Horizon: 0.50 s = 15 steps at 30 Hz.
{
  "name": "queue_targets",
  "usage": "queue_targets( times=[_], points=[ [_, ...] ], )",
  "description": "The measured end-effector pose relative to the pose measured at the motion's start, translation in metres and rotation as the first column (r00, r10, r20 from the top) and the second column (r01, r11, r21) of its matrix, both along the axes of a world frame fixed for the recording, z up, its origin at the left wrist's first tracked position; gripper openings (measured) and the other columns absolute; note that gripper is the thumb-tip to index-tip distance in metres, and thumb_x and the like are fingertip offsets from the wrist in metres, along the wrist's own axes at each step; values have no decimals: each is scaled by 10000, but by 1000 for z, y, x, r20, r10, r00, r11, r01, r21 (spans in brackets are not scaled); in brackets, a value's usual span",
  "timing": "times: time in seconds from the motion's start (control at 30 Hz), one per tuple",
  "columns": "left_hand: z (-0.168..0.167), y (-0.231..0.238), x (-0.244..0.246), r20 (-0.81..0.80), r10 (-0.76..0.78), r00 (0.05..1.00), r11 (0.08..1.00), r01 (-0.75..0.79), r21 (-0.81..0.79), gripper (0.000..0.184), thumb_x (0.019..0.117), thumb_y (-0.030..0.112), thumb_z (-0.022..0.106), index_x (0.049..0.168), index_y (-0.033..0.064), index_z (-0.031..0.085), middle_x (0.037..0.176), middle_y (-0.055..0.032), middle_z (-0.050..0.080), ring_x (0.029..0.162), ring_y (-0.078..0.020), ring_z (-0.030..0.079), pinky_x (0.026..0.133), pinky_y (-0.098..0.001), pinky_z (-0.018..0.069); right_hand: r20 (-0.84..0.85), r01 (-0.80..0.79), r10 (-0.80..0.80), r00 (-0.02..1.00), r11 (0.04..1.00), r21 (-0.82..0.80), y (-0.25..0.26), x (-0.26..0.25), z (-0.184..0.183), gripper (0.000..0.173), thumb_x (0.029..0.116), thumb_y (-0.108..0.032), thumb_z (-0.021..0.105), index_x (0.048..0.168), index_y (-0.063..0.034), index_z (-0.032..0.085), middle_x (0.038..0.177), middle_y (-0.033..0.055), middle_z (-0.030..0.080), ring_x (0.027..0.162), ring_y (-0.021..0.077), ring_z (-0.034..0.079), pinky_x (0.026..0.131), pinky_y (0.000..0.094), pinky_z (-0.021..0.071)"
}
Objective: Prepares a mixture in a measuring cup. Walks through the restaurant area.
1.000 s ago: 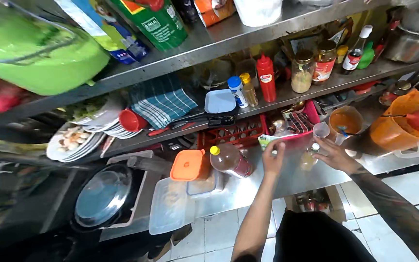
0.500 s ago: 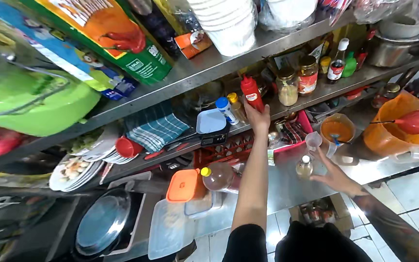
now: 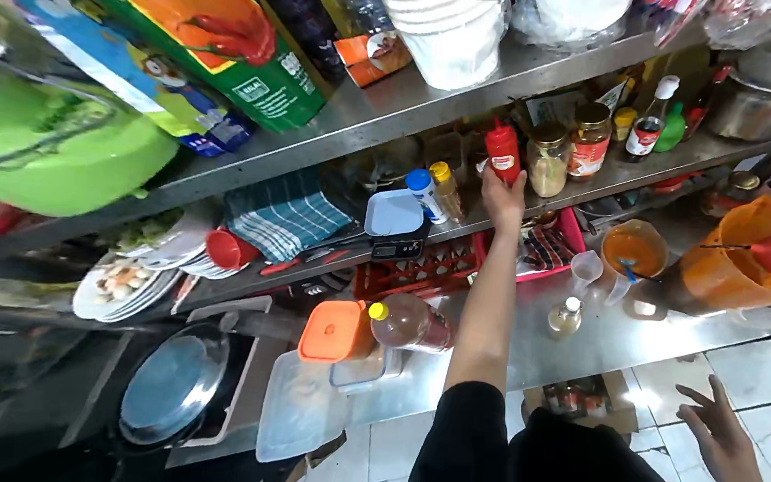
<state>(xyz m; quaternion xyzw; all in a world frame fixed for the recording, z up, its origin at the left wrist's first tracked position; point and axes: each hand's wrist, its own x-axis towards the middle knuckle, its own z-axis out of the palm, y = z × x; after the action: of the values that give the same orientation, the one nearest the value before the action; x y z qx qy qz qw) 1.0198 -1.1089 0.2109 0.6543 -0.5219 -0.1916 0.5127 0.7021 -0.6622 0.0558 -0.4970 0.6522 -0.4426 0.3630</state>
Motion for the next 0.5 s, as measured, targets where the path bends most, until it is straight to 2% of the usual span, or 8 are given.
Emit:
queue_targets(
  times=[0.1,0.17,0.23,0.27,0.3,0.37,0.43,0.5],
  points=[
    [-4,-7,-1,-26,-63,998,998,63,19,807,845,348,844,1497,78,451,1321,-167,650,1206,-284,646,1037,-500,530,4,12,-12,1000,1000,-11,6,3,1,818,1012,-126,606,1634,-14,86,1350,149,642,883,133,724,830,322,617],
    [-8,-7,1,-59,-99,993,995,99,-6,884,827,326,867,1534,73,402,1362,-175,626,1235,-279,633,1061,-483,520,-4,18,-18,1000,999,-40,6,5,3,807,1013,-125,605,1630,-2,99,1348,147,644,886,128,723,835,316,616],
    [-13,2,5,-66,-106,992,993,101,-64,914,844,314,853,1565,56,352,1446,-184,563,1318,-278,571,1118,-455,475,-24,16,-18,1000,996,-91,2,8,11,769,1029,-144,587,1618,29,125,1345,149,642,914,111,713,859,298,603],
    [-16,10,7,-47,-73,996,991,67,-118,854,890,318,804,1567,49,358,1488,-183,523,1369,-281,519,1153,-446,435,-33,18,-22,999,991,-132,-3,11,18,743,1035,-154,574,1609,45,147,1333,148,647,923,98,706,867,286,595],
    [-18,21,10,2,8,1000,980,-8,-197,723,940,320,735,1531,52,417,1491,-176,516,1389,-284,491,1166,-444,414,-36,17,-24,999,985,-173,-9,13,26,716,1040,-150,563,1602,51,167,1319,141,651,930,91,700,875,279,589],
    [-20,38,20,132,305,943,899,-239,-368,520,964,296,652,1428,84,550,1403,-204,552,1328,-343,502,1119,-477,416,-35,15,-25,999,967,-256,-23,19,42,665,1048,-150,549,1595,34,220,1281,109,669,929,80,694,874,270,584],
    [-18,43,37,279,489,827,837,-354,-417,554,932,278,661,1451,126,540,1378,-251,528,1294,-419,481,1079,-533,395,-37,-6,-7,999,945,-326,-38,25,54,636,1052,-179,558,1604,-41,273,1256,60,688,923,80,697,865,264,585],
    [-11,44,55,421,507,752,860,-406,-309,693,879,294,699,1526,188,473,1467,-250,475,1348,-451,443,1073,-581,380,-44,-38,23,999,924,-381,-49,33,63,624,1051,-221,574,1607,-116,313,1237,16,705,918,80,700,853,259,587]
  ],
)
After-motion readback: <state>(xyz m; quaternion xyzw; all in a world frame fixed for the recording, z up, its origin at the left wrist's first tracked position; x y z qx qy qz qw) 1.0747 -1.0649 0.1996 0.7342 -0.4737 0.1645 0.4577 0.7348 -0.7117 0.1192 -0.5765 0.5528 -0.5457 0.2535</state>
